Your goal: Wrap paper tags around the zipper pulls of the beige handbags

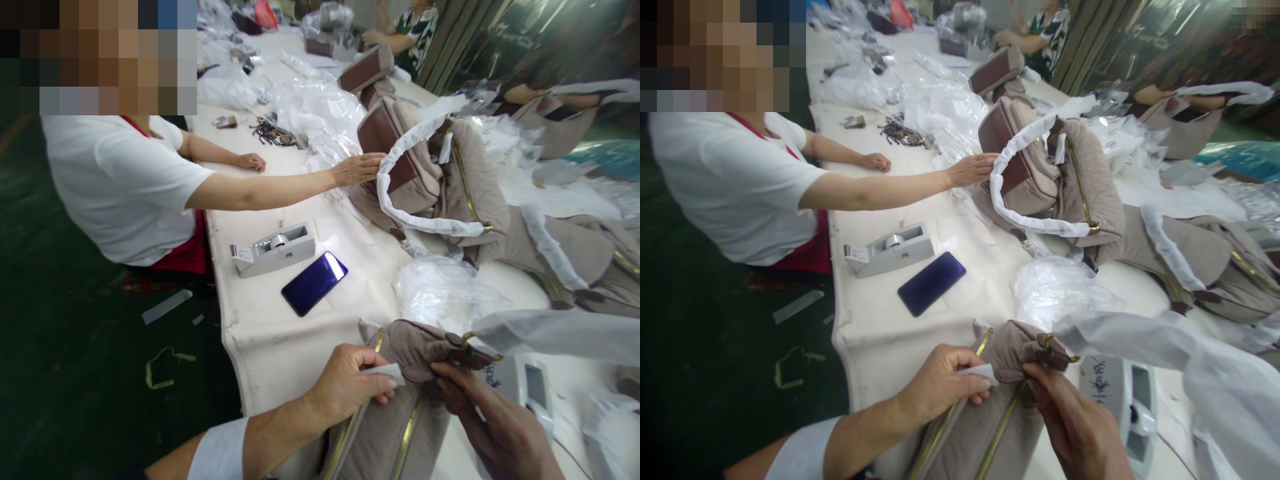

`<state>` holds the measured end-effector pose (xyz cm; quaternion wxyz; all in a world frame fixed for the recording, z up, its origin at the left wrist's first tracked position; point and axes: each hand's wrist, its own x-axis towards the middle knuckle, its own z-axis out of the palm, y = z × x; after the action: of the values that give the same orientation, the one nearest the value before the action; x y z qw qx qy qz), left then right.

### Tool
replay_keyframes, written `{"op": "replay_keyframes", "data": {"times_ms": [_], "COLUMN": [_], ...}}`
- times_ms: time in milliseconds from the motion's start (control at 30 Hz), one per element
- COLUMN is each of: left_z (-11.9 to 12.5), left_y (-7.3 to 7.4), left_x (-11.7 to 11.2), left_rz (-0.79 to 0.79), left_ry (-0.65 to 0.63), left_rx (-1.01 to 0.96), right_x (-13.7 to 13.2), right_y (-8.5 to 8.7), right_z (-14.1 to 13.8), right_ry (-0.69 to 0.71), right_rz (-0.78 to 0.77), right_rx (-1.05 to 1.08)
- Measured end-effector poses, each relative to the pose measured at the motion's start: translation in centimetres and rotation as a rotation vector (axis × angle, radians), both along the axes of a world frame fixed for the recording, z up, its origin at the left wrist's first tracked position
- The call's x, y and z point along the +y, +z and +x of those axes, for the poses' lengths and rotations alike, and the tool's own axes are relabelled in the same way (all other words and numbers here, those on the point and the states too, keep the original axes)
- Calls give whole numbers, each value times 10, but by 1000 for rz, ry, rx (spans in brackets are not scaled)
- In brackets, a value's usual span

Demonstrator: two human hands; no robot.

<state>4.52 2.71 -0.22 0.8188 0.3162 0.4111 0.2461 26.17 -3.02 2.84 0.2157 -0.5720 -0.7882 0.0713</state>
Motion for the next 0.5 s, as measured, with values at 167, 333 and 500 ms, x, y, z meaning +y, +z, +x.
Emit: {"op": "replay_keyframes", "data": {"times_ms": [167, 333, 500], "left_z": [4, 6, 6], "left_y": [1, 2, 3], "left_x": [0, 2, 0], "left_rz": [-60, -95, -93], "left_ry": [-6, -21, -35], "left_rx": [12, 13, -17], "right_x": [2, 3, 0], "right_y": [1, 1, 0], "right_z": [4, 7, 5], "right_ry": [66, 97, 112], "right_rz": [31, 30, 58], "right_rx": [-20, -51, -64]}}
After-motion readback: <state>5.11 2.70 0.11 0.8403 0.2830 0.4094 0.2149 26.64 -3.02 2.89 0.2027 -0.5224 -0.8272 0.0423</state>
